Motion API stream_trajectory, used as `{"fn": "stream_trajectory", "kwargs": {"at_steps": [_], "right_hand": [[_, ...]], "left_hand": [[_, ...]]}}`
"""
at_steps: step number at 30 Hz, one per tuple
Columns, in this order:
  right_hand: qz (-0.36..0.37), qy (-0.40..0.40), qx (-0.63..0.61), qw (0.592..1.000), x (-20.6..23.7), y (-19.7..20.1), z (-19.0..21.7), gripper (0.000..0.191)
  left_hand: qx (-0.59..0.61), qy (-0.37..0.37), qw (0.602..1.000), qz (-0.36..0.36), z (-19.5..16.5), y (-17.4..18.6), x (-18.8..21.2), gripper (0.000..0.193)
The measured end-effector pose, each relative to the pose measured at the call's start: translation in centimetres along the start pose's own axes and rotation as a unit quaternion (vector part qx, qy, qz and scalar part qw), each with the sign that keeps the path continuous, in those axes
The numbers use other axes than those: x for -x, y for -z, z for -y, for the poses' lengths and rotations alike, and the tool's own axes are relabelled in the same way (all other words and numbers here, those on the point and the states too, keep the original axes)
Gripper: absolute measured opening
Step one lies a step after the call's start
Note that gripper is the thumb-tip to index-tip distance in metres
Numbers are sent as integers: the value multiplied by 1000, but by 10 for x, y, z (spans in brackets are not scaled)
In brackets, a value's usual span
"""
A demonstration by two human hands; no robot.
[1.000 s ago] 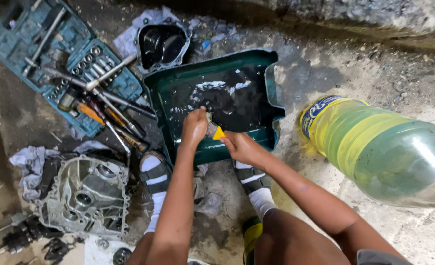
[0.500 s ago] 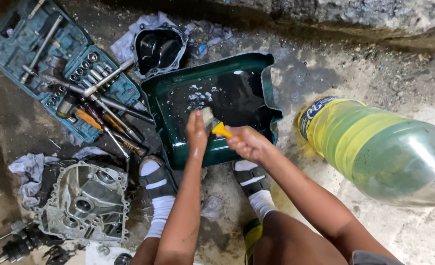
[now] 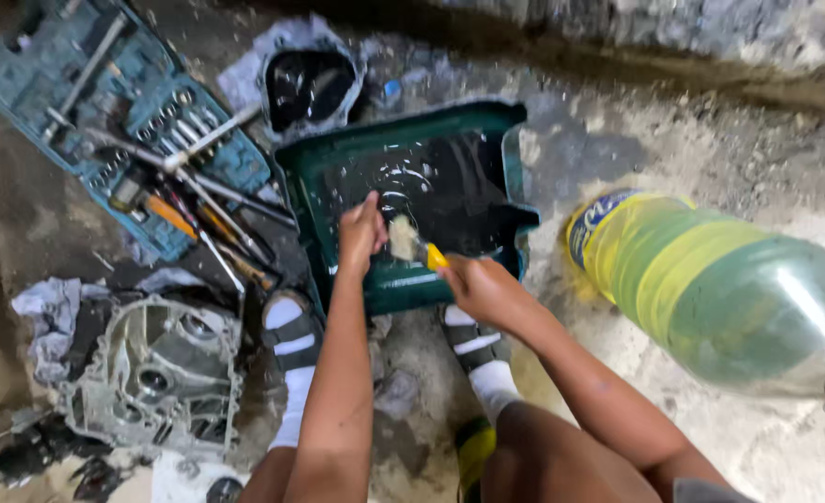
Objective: The person scrubs small metal engine parts with a brush in a green tray filled with liquid, then scrapes the inside of a larger engine casing with a screwdriver. The cleaned parts are placed on a white sheet nearby.
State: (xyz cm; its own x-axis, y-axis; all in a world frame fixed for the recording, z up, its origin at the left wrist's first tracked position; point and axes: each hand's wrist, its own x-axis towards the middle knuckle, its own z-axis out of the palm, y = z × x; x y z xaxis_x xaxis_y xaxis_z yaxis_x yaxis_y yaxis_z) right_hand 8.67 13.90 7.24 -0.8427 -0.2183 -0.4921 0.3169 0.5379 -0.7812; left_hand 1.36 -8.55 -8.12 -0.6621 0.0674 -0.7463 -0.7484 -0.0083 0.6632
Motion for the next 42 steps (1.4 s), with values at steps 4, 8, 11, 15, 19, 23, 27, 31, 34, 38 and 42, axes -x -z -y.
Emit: {"fn": "stream_trajectory", "kwargs": {"at_steps": [4, 8, 11, 15, 19, 23, 27, 31, 34, 38, 42], "right_hand": [[-78, -3, 93, 993, -16, 8, -14, 27], [-160, -28, 261, 951, -48, -5, -23, 54], [-150, -2, 286, 946, -49, -17, -19, 63], [-69, -22, 34, 997, -29, -21, -18, 21], [19, -25, -128, 991, -26, -20, -12, 22], [19, 10, -179, 984, -41, -24, -4, 26], [105, -314, -592, 735, -51, -20, -8, 17], [54, -170, -468, 865, -45, -29, -9, 18], [-30, -14, -258, 966, -36, -43, -9, 23], [-76, 87, 89, 989, -22, -45, -2, 28], [19, 22, 132, 991, -11, -24, 1, 29]], "left_hand": [[372, 47, 919, 119, 1, 19, 13, 44], [472, 78, 873, 93, -7, 21, 28, 35], [471, 80, 876, 62, -11, 19, 31, 39], [516, 12, 853, 81, -8, 24, 25, 36], [428, -34, 899, 82, 1, 14, 19, 43], [302, -1, 952, 44, 8, -14, 19, 49], [-20, -162, 975, -150, 4, -19, 31, 45], [-230, -357, 891, -161, -6, -16, 41, 35], [-296, -383, 859, -164, -10, -21, 39, 34], [-403, -203, 881, -146, -4, -23, 31, 43], [-410, -166, 894, -74, 9, -8, 20, 51]]}}
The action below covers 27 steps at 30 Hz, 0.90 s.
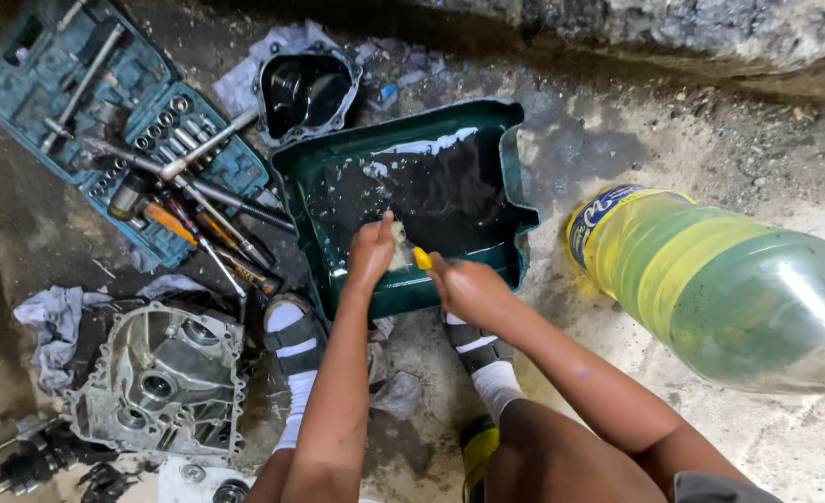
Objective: The person scrubs small metal engine parts with a brush in a green tray filled with liquid, then scrapes the inside of a larger engine casing with a screwdriver. The cleaned parts are placed on a white sheet nearby.
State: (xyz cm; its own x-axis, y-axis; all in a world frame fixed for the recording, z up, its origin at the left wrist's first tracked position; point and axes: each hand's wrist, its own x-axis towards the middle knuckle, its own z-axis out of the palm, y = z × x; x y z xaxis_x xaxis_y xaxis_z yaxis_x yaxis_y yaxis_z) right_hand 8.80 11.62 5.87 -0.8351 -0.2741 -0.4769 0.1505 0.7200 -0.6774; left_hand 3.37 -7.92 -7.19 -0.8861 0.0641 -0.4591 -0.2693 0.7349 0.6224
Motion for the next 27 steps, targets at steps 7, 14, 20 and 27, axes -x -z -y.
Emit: {"fn": "stream_trajectory", "kwargs": {"at_steps": [7, 14, 20, 27], "right_hand": [[-127, 13, -16, 992, -7, 22, -31, 24], [-163, -51, 136, 976, -39, 1, -24, 71], [-59, -80, -122, 988, -6, 0, -6, 30], [-24, -99, -371, 923, -26, -9, -17, 30]], "left_hand": [[584, 161, 784, 135, 41, 15, -5, 45], [743, 216, 620, 127, 25, 32, 2, 45], [792, 196, 577, 35, 13, 38, 5, 44], [471, 139, 869, 53, -13, -4, 11, 45]]}}
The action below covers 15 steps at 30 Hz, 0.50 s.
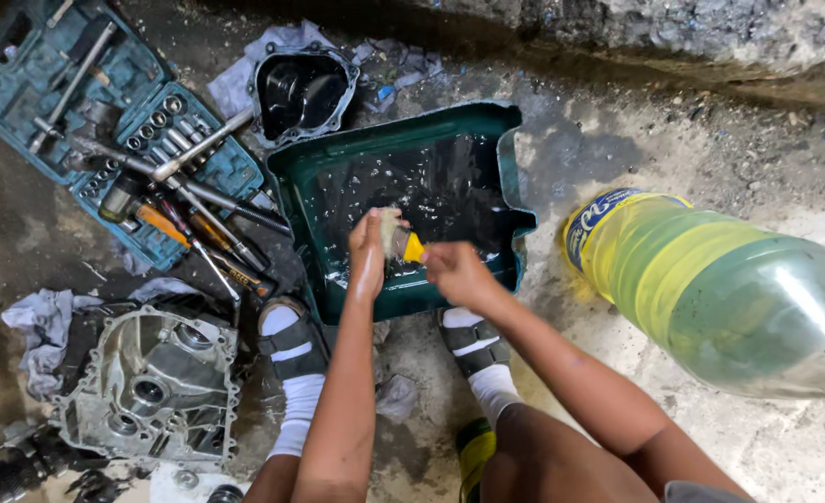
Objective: The person scrubs small metal engine parts with a brush in a green tray filled with liquid, then scrapes the inside of a larger engine casing with a screwdriver. The cleaned parts are placed on a white sheet nearby.
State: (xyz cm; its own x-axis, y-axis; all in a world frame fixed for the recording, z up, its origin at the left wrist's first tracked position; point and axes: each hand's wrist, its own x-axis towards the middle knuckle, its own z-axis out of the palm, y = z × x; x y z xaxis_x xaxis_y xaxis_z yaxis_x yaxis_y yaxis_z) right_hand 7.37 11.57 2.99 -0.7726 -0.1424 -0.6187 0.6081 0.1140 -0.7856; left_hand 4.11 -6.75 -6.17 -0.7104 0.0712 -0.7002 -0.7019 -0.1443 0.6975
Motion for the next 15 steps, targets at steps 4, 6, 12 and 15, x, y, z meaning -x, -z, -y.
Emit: {"fn": "stream_trajectory", "kwargs": {"at_steps": [4, 6, 12, 15], "right_hand": [[51, -246, -334, 909, 0, 0, -5, 15], [65, -194, -248, 947, 10, -5, -9, 24], [49, 65, 267, 960, 30, -8, 1, 35], [4, 61, 223, 973, 31, -6, 6, 25]], "left_hand": [[-323, -122, 933, -104, 6, 6, 6, 51], [-419, -163, 889, -93, 5, 14, 0, 54], [-391, 23, 920, 16, -9, 14, -18, 64], [-322, 9, 947, -2, -11, 1, -18, 62]]}}
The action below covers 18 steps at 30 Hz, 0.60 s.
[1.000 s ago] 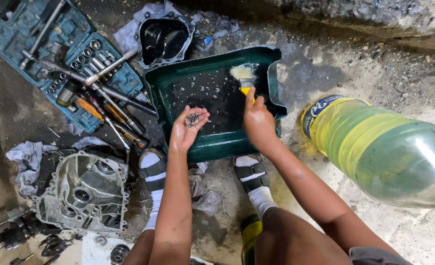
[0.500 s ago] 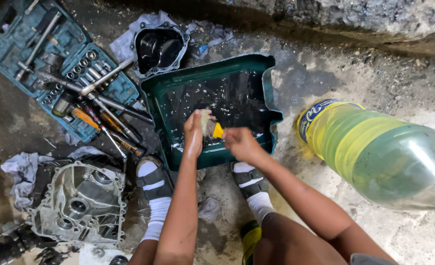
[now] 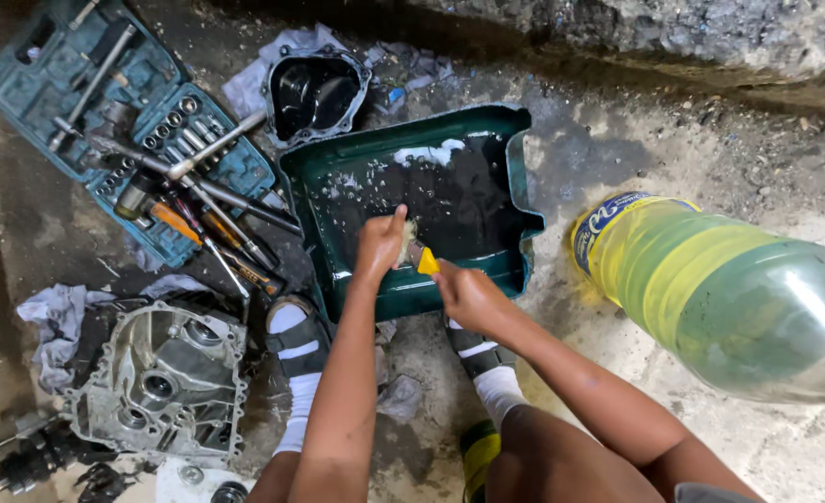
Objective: The person scrubs small metal engine parts with a brush in a green tray filled with liquid, then scrapes the inside of a larger engine casing with a screwdriver. The cleaned parts are placed on a white sheet nearby.
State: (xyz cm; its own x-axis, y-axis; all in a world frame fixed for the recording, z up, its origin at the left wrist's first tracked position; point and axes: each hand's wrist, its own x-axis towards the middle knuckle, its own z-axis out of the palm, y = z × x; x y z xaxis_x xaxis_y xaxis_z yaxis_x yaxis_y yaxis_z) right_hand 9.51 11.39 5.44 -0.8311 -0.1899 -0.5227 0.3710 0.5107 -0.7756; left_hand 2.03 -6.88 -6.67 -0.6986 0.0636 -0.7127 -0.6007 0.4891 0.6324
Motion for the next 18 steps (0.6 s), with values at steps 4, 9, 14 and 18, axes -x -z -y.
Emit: {"fn": "stream_trajectory", "kwargs": {"at_steps": [4, 9, 14, 18], "right_hand": [[-23, -62, -72, 995, 6, -2, 0, 26], [-58, 35, -133, 989, 15, -7, -11, 24], [30, -213, -410, 886, 7, -1, -24, 32], [38, -122, -348, 929, 4, 11, -27, 34]], "left_hand": [[119, -57, 990, -44, -4, -14, -1, 56], [157, -36, 987, -23, 3, -19, -8, 56], [234, -3, 972, 28, 9, -5, -1, 49], [364, 14, 924, 116, 8, 20, 13, 31]]}}
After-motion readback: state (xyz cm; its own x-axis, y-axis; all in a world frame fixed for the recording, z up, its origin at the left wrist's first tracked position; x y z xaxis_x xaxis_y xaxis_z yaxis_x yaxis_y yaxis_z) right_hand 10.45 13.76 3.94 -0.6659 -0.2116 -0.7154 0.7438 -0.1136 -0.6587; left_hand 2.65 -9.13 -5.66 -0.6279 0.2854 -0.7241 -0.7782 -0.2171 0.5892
